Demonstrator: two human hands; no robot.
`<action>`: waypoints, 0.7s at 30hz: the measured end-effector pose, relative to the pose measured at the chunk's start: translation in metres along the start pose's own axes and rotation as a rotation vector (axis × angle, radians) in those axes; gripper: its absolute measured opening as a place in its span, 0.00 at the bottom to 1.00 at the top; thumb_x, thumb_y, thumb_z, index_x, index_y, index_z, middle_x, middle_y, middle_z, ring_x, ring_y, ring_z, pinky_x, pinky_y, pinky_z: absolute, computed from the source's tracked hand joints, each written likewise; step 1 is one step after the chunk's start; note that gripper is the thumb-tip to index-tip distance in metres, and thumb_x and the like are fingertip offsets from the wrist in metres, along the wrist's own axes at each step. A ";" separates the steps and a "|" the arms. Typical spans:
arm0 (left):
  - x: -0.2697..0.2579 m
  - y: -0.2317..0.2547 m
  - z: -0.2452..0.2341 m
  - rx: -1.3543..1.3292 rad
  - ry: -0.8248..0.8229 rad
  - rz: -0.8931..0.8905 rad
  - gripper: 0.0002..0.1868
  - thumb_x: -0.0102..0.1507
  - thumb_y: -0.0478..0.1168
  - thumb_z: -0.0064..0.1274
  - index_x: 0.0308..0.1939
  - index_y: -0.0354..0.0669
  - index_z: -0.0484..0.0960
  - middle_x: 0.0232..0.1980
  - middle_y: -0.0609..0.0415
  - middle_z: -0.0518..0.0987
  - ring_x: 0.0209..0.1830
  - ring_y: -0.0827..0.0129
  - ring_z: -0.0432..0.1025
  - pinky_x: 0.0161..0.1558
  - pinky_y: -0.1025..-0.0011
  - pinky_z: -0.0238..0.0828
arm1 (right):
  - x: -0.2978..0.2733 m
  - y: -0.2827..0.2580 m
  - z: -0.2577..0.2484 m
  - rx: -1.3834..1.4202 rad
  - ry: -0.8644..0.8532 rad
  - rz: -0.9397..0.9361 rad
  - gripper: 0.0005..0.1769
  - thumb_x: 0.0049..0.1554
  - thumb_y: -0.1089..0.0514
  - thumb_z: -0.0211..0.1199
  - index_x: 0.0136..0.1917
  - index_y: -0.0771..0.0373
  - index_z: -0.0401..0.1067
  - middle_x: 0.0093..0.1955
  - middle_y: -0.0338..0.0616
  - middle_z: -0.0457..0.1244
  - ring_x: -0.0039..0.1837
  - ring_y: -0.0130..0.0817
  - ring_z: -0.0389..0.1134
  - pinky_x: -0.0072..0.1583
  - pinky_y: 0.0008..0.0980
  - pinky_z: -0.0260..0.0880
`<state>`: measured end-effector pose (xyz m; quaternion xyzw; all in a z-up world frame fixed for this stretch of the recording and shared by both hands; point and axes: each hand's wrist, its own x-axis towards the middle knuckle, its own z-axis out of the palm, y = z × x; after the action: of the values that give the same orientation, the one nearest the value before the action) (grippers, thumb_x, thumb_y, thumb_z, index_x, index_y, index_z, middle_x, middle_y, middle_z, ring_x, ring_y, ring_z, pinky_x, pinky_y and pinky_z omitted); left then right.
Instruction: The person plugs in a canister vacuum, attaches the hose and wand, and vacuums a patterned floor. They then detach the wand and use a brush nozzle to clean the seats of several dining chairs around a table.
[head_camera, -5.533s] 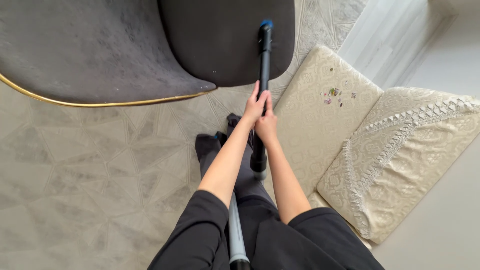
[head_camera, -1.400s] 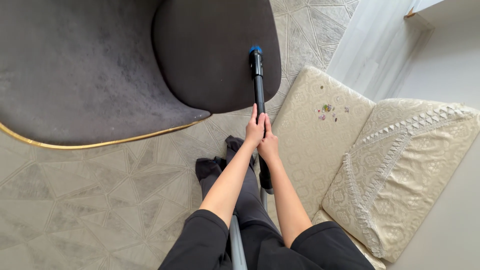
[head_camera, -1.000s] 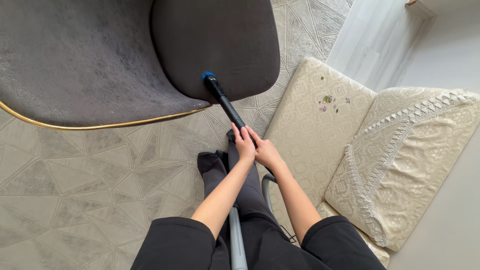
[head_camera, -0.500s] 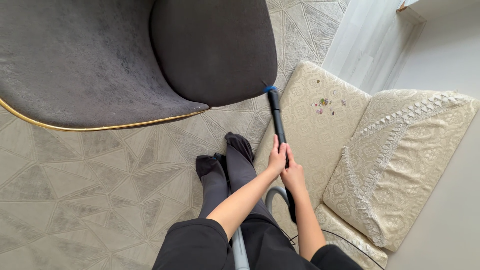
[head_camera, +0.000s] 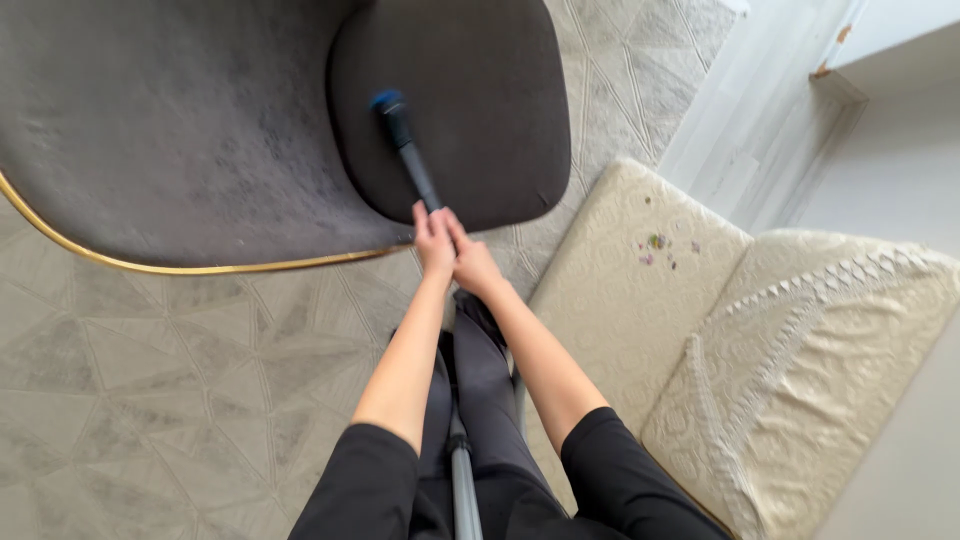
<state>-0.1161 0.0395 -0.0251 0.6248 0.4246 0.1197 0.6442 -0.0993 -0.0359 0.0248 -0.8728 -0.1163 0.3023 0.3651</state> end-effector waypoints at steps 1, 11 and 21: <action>0.009 -0.008 -0.008 0.002 0.008 0.008 0.30 0.71 0.49 0.47 0.76 0.44 0.64 0.74 0.34 0.65 0.75 0.45 0.58 0.75 0.53 0.54 | 0.006 -0.005 0.004 0.004 -0.002 -0.011 0.46 0.52 0.43 0.63 0.80 0.31 0.48 0.47 0.73 0.68 0.56 0.68 0.70 0.60 0.61 0.69; -0.041 -0.018 0.025 0.047 0.176 -0.237 0.34 0.73 0.54 0.41 0.81 0.60 0.48 0.76 0.34 0.62 0.75 0.45 0.59 0.74 0.55 0.58 | -0.031 -0.014 -0.070 -0.049 -0.331 -0.004 0.45 0.52 0.39 0.60 0.80 0.30 0.48 0.61 0.65 0.66 0.64 0.69 0.65 0.67 0.61 0.64; -0.151 0.044 0.032 0.064 -0.006 -0.456 0.33 0.71 0.57 0.39 0.80 0.69 0.51 0.76 0.45 0.64 0.75 0.53 0.60 0.73 0.60 0.60 | -0.130 -0.027 -0.113 -0.196 -0.299 0.253 0.41 0.55 0.38 0.57 0.79 0.24 0.48 0.45 0.69 0.69 0.56 0.69 0.69 0.60 0.59 0.70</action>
<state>-0.1696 -0.0776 0.0699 0.5332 0.5565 -0.0443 0.6356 -0.1323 -0.1362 0.1640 -0.8572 -0.0875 0.4591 0.2162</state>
